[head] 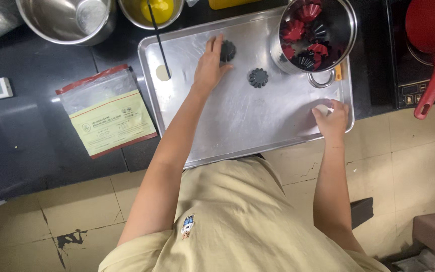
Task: The person presses dough pieces into black fluted molds, presses the mold halves together, and unmolds the shaped dough onto a metal tray. They brush the tray and dough pieces with a brush, retrieve more molds from a container, and shape a dough piece by hand.
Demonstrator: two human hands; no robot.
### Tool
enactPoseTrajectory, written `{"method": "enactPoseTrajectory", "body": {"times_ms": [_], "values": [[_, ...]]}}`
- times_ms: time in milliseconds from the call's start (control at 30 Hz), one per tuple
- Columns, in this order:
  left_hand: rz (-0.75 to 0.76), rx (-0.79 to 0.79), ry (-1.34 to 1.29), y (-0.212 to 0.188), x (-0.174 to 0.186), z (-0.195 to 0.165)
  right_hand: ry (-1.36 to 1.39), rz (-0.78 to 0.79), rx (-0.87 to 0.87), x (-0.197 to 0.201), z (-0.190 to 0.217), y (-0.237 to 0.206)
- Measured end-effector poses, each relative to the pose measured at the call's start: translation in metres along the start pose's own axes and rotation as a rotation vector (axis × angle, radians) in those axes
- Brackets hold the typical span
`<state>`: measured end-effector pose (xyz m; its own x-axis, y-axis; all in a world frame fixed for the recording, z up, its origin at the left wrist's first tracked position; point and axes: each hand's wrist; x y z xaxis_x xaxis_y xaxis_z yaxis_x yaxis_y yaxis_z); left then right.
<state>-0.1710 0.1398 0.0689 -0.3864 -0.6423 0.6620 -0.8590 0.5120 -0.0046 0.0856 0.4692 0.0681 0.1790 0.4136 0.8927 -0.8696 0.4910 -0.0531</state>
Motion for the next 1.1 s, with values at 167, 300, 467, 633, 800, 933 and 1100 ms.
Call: {"method": "enactPoseTrajectory", "body": {"times_ms": [167, 300, 467, 633, 800, 933, 1100], "values": [[0.092, -0.325, 0.187, -0.017, -0.042, -0.027, 0.077, -0.091, -0.011, 0.015, 0.02, 0.012], [0.167, -0.38, 0.226, -0.017, -0.075, -0.053, 0.184, -0.255, 0.165, 0.039, 0.052, 0.043], [0.378, -0.239, 0.325, -0.013, -0.083, -0.057, 0.174, -0.113, 0.459, 0.058, 0.087, 0.102], [0.338, -0.141, 0.263, -0.043, -0.056, -0.031, -0.027, 0.155, 0.598, 0.04, 0.118, 0.159], [0.156, -0.013, 0.044, -0.062, -0.037, -0.017, -0.35, 0.232, 0.609, 0.0, 0.156, 0.187], [0.128, 0.187, -0.549, -0.058, -0.05, -0.012, -0.404, 0.218, 0.475, -0.011, 0.175, 0.202], [0.19, 0.392, -1.361, -0.066, -0.05, -0.005, -0.389, 0.239, 0.463, 0.001, 0.176, 0.198]]}}
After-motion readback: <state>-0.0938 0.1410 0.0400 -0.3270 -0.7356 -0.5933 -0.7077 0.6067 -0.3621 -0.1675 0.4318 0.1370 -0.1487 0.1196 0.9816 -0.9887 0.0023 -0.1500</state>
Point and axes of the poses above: each hand's wrist, its own y-axis towards the middle knuckle, its own x-axis out of the back of the hand, z = x × y, and after that the axes turned 8 degrees about z, right-handed
